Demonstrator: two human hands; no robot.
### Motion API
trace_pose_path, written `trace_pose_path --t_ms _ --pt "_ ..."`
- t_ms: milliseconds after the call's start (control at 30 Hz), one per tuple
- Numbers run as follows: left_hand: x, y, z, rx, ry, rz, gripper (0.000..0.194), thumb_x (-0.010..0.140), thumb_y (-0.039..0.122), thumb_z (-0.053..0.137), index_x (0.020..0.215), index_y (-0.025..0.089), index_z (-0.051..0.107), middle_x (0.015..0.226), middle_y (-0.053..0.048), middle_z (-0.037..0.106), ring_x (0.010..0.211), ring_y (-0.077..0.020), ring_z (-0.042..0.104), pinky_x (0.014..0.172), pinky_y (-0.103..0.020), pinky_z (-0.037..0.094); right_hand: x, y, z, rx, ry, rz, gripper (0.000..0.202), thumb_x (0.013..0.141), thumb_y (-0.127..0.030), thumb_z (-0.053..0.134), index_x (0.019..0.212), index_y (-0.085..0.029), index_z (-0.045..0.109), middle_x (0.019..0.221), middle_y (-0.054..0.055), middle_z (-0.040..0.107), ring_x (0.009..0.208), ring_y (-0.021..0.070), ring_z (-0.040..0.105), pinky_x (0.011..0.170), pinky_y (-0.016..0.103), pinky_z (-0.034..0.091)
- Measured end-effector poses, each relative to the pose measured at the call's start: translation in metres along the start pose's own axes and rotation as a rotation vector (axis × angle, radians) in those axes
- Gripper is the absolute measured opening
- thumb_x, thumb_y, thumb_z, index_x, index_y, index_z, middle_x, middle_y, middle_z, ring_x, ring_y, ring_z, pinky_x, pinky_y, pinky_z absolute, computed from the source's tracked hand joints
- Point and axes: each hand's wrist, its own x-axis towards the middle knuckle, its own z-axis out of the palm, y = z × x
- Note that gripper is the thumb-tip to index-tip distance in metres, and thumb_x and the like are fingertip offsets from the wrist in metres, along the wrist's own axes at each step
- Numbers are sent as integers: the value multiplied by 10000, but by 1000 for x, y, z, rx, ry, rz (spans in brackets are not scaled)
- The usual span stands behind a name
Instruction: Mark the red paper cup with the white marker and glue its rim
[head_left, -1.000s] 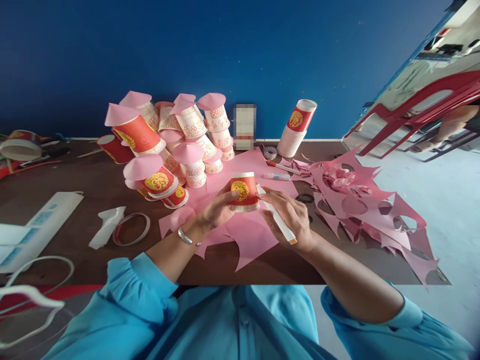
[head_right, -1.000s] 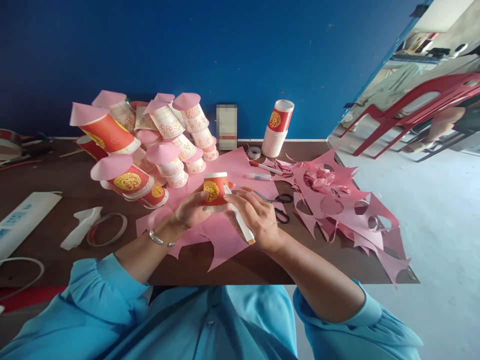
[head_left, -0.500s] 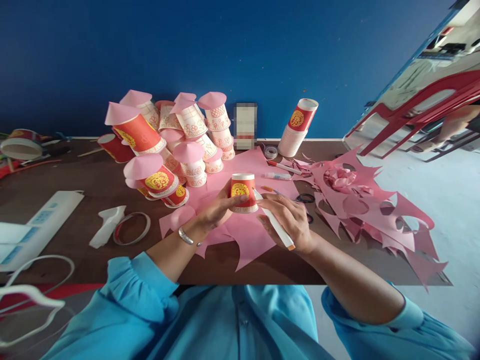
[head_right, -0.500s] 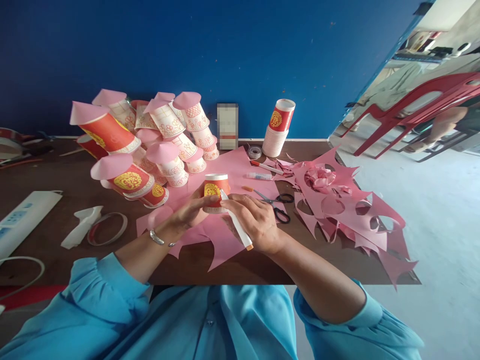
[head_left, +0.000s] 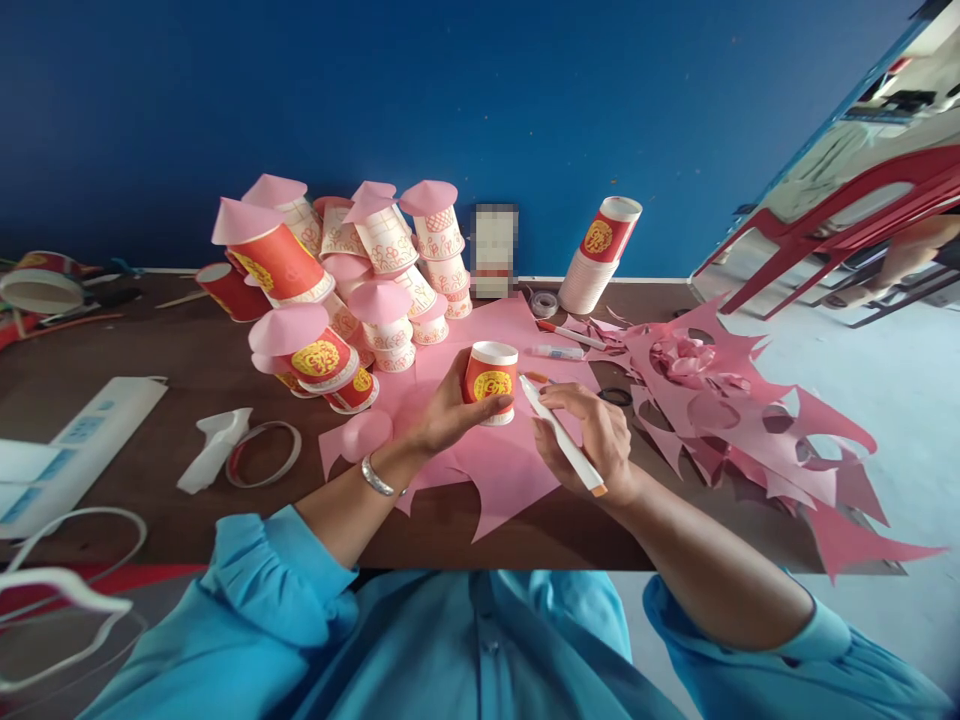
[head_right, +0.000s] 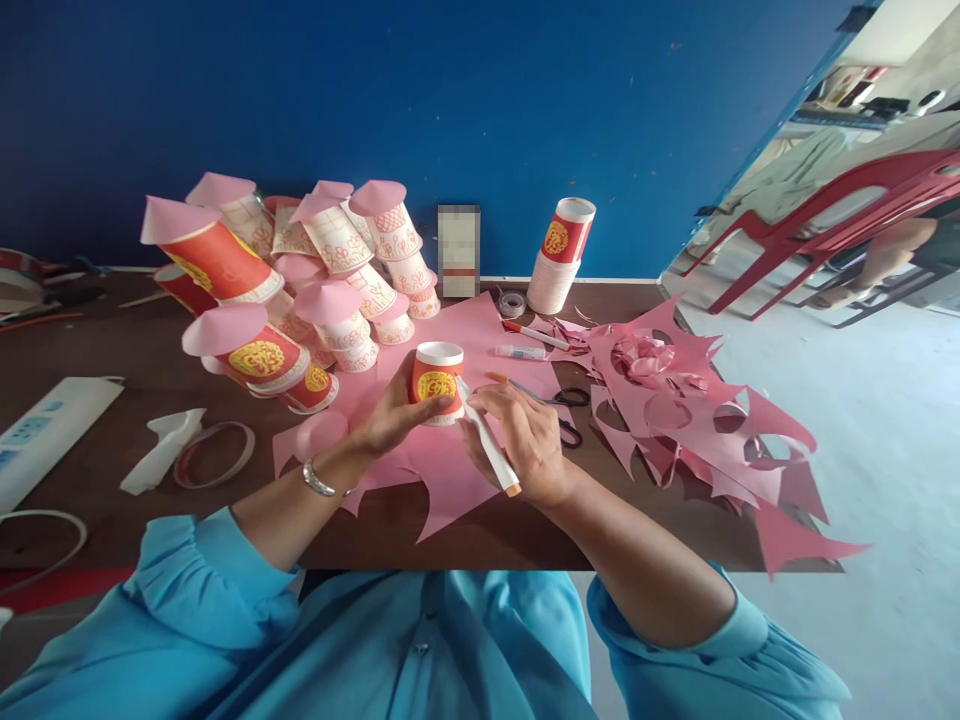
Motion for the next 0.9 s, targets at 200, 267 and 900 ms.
trace_pose_path --t_ms 200,267,900 --pt "3 -1 0 115 -15 19 740 785 677 964 1271 249 607 1264 -79 747 1187 -333 725 969 -487 648 2 1 0 3 5 -16 133 1109 -183 676 1237 -218 672 901 45 828 768 211 849 731 327 720" --pt "4 -2 -1 138 -9 25 730 800 692 941 1267 256 588 1294 -82 741 1200 -333 725 976 -493 646 2 2 0 9 9 -23 164 1098 -168 685 1257 -207 673 909 55 832 776 216 852 740 329 723" --pt "5 -4 -1 218 -27 77 782 807 733 923 1299 233 577 1289 -104 729 1183 -348 720 994 -544 620 1 2 -1 -13 -42 -60 265 1068 -114 677 1306 -229 680 980 60 846 846 219 861 743 330 734"
